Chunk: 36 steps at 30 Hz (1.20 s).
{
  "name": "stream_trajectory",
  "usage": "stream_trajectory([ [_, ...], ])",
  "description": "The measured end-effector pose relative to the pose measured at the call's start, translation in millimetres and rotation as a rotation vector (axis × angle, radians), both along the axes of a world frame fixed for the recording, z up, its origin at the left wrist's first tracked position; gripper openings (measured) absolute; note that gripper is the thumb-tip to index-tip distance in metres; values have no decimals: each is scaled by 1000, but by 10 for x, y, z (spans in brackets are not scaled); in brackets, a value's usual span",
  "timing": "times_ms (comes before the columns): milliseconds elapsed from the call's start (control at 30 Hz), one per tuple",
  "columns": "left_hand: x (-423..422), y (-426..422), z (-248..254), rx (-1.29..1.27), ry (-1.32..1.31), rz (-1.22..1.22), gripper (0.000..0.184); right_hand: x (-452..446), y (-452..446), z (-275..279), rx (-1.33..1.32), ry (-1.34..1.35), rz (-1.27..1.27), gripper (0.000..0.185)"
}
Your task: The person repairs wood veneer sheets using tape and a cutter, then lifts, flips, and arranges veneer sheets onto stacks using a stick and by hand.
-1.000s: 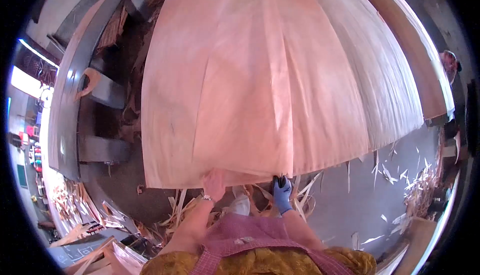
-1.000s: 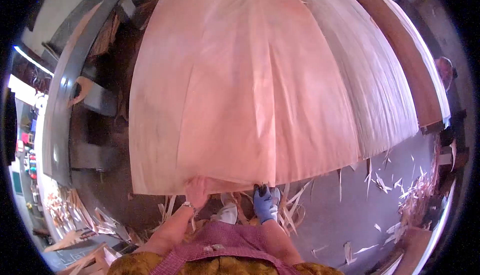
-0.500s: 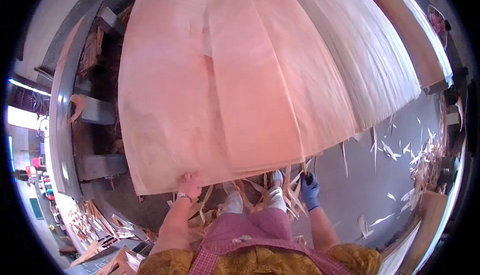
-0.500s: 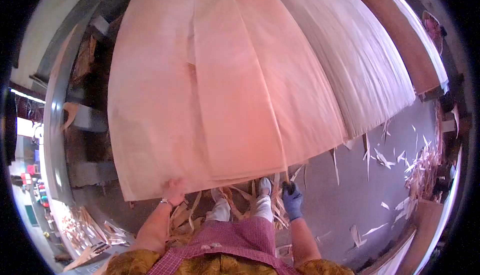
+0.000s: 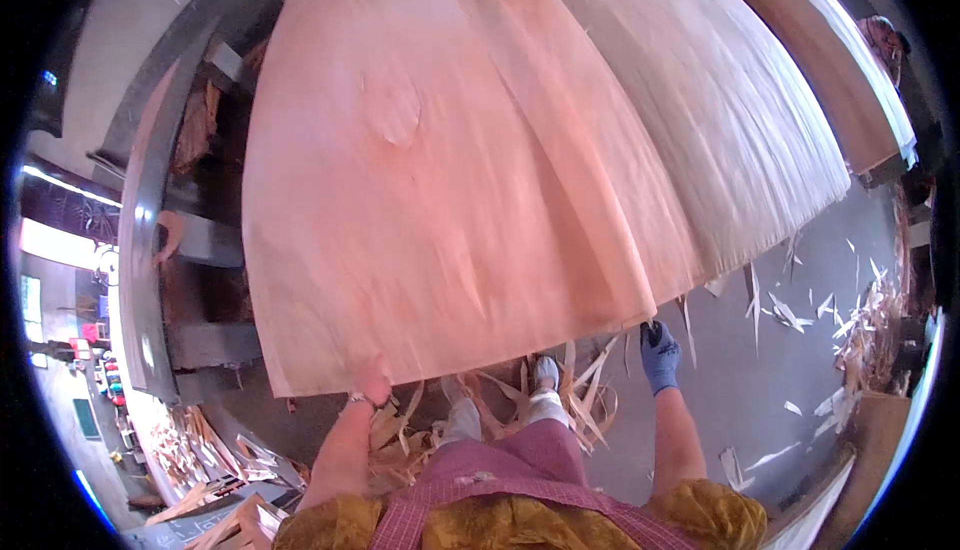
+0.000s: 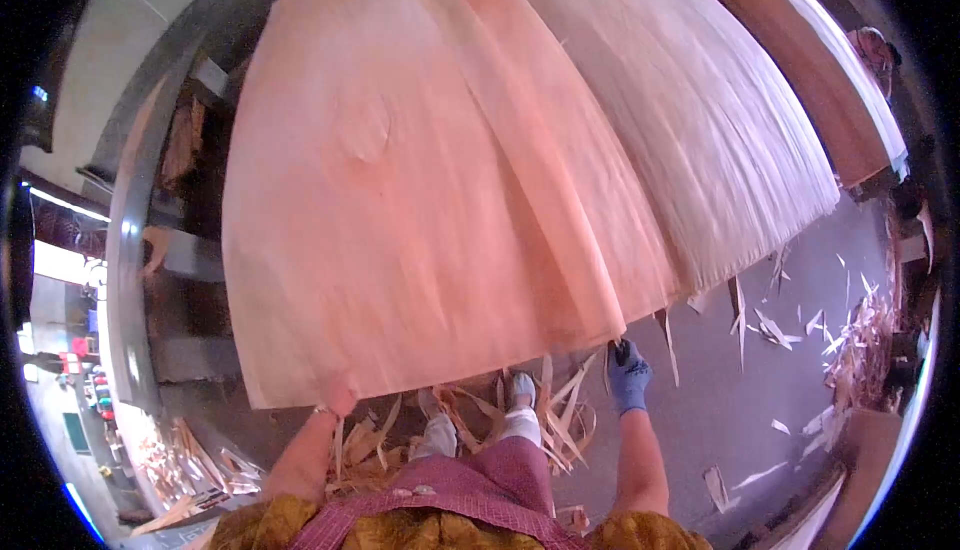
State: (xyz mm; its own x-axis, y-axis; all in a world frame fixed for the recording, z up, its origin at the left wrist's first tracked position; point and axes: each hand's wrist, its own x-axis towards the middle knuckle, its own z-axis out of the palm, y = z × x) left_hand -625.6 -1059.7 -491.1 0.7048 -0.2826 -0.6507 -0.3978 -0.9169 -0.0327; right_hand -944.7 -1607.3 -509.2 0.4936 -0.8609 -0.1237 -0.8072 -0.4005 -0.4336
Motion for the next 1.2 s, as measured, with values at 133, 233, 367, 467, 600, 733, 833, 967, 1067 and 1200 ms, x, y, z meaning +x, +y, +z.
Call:
stream_trajectory([
  [133, -543, -145, 468, -174, -21, -35, 56, -11, -335, -7, 42, -161, 14, 28],
  [233, -851, -106, 974, -203, 15, 11, 56, -185, -518, 120, 131, -78, -36, 27],
  [367, -995, 166, 1225, -168, 35, 62, 56, -530, -874, -14, 476, -222, -160, 30],
  [467, -1027, 135, 1546, -114, 27, 175, 53, -607, -1017, 103, 710, -269, -212, 27],
  [600, -976, 371, 1328, -269, -43, 59, 45, -533, -1237, 418, 682, -362, -73, 23],
  [733, -1001, 335, 1348, -308, 60, 89, 38, -323, -1377, 1148, 372, 40, 91, 29],
  [833, -1154, 133, 1499, -372, 38, 123, 41, -281, -1589, 1160, -95, 136, 49, 33],
  [967, -1296, 116, 1503, -327, 69, 141, 44, -259, -1550, 1014, -152, 46, 216, 40],
  [1067, -1327, -49, 1619, -225, 65, 130, 46, -8, -1210, 1287, -174, -5, 180, 43],
  [1200, -1309, 107, 1501, -305, 40, 130, 48, 599, -1209, 1269, -34, -33, 117, 46],
])
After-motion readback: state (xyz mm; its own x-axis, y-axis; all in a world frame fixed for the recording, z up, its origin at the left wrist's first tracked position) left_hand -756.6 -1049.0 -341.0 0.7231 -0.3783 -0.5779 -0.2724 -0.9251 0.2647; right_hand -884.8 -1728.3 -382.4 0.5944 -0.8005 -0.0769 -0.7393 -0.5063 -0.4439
